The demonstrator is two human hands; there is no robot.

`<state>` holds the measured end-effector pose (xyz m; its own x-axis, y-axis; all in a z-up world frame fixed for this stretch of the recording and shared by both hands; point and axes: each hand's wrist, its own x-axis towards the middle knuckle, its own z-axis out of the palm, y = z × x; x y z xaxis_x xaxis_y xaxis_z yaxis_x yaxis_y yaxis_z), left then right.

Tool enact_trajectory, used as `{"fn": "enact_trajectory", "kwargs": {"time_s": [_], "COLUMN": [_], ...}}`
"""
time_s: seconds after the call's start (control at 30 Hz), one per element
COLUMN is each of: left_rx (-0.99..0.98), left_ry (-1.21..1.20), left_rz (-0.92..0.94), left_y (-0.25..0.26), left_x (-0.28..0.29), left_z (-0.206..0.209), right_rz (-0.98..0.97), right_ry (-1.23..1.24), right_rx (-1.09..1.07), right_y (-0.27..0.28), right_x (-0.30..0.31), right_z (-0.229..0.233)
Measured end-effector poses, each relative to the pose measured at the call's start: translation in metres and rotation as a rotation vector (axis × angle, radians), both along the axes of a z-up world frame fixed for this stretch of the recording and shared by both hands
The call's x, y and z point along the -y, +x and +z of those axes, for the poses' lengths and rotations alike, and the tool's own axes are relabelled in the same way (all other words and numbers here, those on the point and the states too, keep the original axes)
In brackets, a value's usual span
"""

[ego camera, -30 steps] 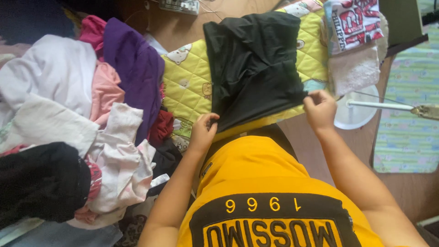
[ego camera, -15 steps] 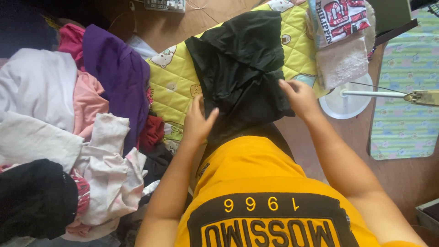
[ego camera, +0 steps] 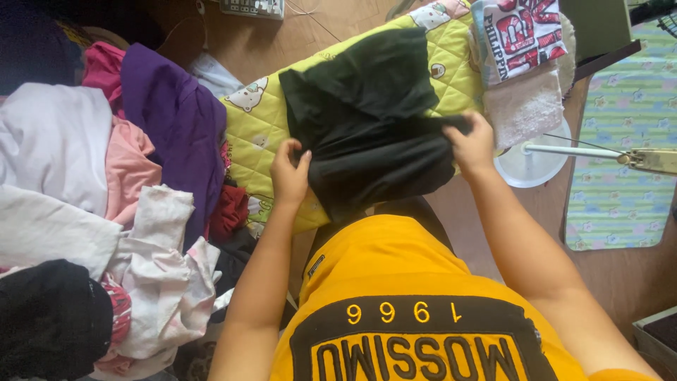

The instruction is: Folding various items of laundry including towels, shorts, and baby clothes on a mat on the floor.

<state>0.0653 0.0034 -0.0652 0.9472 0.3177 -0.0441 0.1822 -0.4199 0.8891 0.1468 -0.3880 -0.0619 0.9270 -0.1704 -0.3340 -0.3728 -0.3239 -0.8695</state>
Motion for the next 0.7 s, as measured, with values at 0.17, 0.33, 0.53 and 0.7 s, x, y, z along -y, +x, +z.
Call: {"fn": "enact_trajectory", "kwargs": {"time_s": [0.17, 0.33, 0.53, 0.7], "left_rx": [-0.226, -0.177, 0.246, 0.038], "left_ry": [0.01, 0.079, 0.409, -0.011], "left_rz": [0.088, 0.148, 0.002, 0.212], "left_y": [0.007, 0.054, 0.118, 0.133], "left_x": [0.006, 0.002, -0.003, -0.027], "left_z": [0.039, 0.034, 0.02, -0.008], "right_rz": [0.172, 0.271, 0.229, 0.12], "right_ry": [-0.322, -0.409, -0.293, -0.071], "right_rx": [0.17, 0.269, 0.125, 0.22], "right_y": [0.003, 0.06, 0.143, 0.194], "right_x": [-0.013, -0.041, -0.074, -0.068], "right_z": [0.041, 0.036, 0.015, 0.002]}}
